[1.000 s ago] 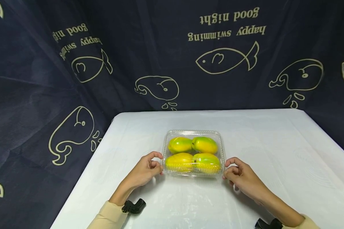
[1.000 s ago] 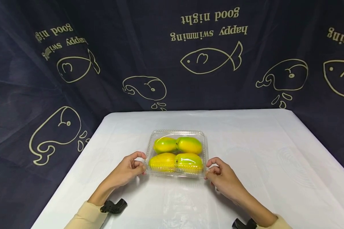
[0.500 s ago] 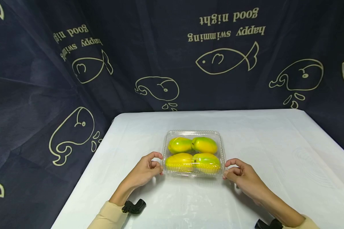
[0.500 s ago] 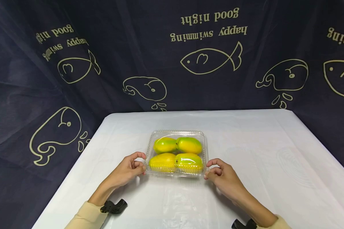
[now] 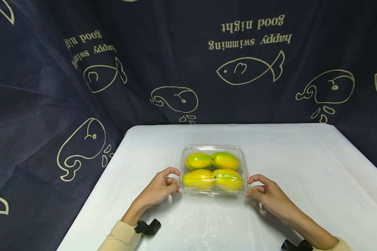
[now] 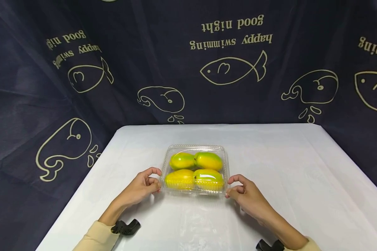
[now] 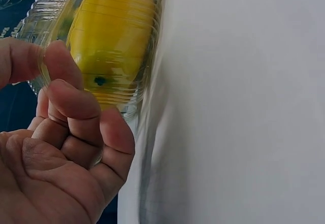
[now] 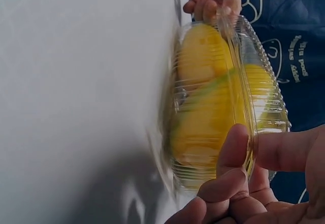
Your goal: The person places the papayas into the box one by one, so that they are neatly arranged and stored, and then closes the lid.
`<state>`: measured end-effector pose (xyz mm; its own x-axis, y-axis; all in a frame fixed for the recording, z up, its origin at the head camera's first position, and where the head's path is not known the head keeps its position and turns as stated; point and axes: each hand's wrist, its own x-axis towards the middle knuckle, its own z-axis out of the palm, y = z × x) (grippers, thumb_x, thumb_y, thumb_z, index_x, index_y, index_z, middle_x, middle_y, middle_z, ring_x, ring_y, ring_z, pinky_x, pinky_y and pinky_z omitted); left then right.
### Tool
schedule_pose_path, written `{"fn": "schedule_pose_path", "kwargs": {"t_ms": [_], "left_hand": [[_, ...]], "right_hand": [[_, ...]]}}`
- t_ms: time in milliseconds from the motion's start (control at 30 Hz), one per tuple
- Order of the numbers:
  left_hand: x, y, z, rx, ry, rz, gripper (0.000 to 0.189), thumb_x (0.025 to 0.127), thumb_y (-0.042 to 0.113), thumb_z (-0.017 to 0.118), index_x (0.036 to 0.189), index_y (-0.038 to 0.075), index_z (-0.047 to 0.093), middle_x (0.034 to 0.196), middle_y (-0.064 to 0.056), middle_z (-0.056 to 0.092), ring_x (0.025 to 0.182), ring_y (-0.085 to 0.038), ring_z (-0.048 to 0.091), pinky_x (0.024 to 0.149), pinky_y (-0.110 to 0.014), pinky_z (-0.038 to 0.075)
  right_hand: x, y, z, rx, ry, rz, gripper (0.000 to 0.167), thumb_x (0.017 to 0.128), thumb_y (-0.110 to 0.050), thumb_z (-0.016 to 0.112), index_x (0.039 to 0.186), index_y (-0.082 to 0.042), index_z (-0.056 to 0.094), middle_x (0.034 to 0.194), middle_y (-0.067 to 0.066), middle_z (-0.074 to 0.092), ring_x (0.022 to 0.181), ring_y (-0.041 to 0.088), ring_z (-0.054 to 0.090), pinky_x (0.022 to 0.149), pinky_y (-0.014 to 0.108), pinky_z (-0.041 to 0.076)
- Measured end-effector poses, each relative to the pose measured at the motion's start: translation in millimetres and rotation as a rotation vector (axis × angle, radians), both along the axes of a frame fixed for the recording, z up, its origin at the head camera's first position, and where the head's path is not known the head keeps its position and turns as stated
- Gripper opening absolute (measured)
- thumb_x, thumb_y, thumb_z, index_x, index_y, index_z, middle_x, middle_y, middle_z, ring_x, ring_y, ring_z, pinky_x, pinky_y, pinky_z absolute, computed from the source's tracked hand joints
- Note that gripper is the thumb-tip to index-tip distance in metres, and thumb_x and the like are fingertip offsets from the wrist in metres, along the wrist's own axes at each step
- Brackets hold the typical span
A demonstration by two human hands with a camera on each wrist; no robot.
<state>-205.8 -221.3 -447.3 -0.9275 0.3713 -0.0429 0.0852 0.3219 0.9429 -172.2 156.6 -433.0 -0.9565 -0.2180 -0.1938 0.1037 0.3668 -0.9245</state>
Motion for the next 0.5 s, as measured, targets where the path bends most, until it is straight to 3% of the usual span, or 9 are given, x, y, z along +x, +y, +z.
{"fn": "schedule_pose_path", "kwargs": {"t_ms": [267, 500], "left_hand": [[-0.9, -1.0, -0.1, -0.023, 0.018, -0.016, 0.035, 0.095, 0.005, 0.059, 0.128, -0.001, 0.048, 0.078, -0.008, 0.066, 0.072, -0.022, 0.061, 0.059, -0.019, 0.043], [-0.1, -3.0, -0.1, -0.045, 0.042, -0.017, 0.034, 0.096, 0.010, 0.062, 0.128, 0.004, 0.050, 0.081, -0.010, 0.068, 0.069, -0.020, 0.058, 0.059, -0.020, 0.042]], "right_hand": [[-2.2, 1.3, 0.1, -0.008, 0.003, 0.050, 0.034, 0.099, -0.013, 0.059, 0.127, -0.006, 0.041, 0.093, 0.012, 0.073, 0.065, 0.014, 0.051, 0.055, 0.027, 0.046], [-0.7, 2.8, 0.0, -0.007, -0.004, 0.040, 0.037, 0.099, -0.018, 0.061, 0.129, -0.008, 0.042, 0.092, 0.012, 0.072, 0.065, 0.015, 0.052, 0.056, 0.028, 0.047]]}}
